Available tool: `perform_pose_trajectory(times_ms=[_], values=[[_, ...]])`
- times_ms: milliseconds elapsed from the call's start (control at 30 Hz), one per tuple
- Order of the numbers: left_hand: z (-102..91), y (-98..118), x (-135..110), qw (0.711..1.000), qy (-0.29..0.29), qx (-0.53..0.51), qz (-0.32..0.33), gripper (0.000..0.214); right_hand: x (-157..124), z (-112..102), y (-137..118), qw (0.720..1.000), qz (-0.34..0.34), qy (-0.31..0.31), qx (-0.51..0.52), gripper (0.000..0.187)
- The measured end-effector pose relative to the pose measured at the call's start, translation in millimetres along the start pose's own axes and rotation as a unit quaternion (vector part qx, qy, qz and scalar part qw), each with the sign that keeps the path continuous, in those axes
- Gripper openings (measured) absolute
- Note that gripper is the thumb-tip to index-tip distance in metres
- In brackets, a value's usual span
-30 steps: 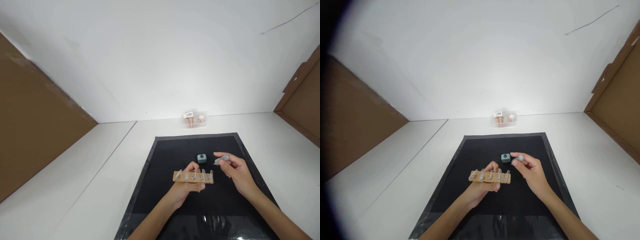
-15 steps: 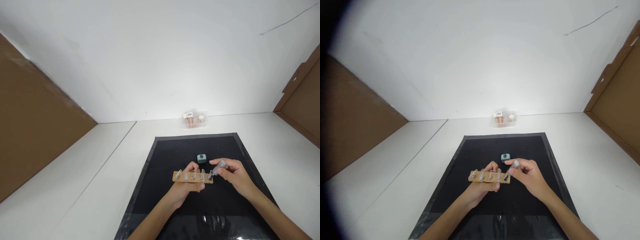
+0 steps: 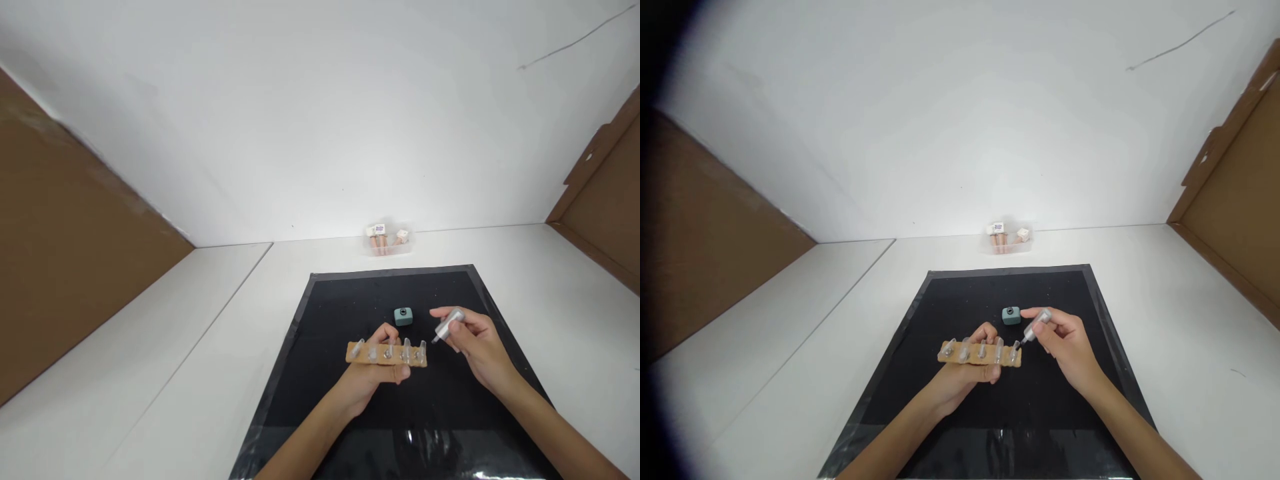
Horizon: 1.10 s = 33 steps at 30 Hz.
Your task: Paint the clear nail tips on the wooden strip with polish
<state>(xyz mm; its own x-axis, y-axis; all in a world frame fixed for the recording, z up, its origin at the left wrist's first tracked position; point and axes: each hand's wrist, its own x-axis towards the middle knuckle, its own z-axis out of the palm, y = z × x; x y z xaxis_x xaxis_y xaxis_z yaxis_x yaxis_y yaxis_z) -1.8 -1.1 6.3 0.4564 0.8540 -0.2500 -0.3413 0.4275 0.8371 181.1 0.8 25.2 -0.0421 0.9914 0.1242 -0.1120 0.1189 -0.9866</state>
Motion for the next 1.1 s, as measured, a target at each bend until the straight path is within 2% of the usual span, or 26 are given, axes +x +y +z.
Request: perform_pose_trajectory(times_ms=[133,267,633,900,1000,1100], values=[[1.4,0.9,0.9,1.0,0.006,0.012,-0.003,0.051,-0.9,-1.2,1.0,0.996,-0.01,-0.076,-0.049,0.041],[2.7,1.8,0.9,1.0,0.005,0.014,-0.008,0.052,0.0,-1.4,2.1,0.989,-0.015,-0.105,-0.1,0.039],[3.6,1.6,-1.0,0.999,0.001,0.036,-0.011,0.051,1.8,-0.1,-1.2,0.991,0.003,-0.03,-0.127,0.025],[-0.1,-2.5,-1.5,0.999,-0.011,0.031,-0.002,0.052,3.2,0.0,-4.1,0.996,0.003,0.037,-0.078,0.029],[0.0,-2.6,-1.1,1.0,-0.01,0.029,-0.005,0.052,1.8,-2.0,-5.2,1.0,-0.01,0.012,-0.026,0.035],[1.4,-0.2,-1.3,1.0,-0.005,0.026,-0.011,0.053,0.5,-2.9,-5.1,0.998,-0.023,-0.057,-0.03,0.038]])
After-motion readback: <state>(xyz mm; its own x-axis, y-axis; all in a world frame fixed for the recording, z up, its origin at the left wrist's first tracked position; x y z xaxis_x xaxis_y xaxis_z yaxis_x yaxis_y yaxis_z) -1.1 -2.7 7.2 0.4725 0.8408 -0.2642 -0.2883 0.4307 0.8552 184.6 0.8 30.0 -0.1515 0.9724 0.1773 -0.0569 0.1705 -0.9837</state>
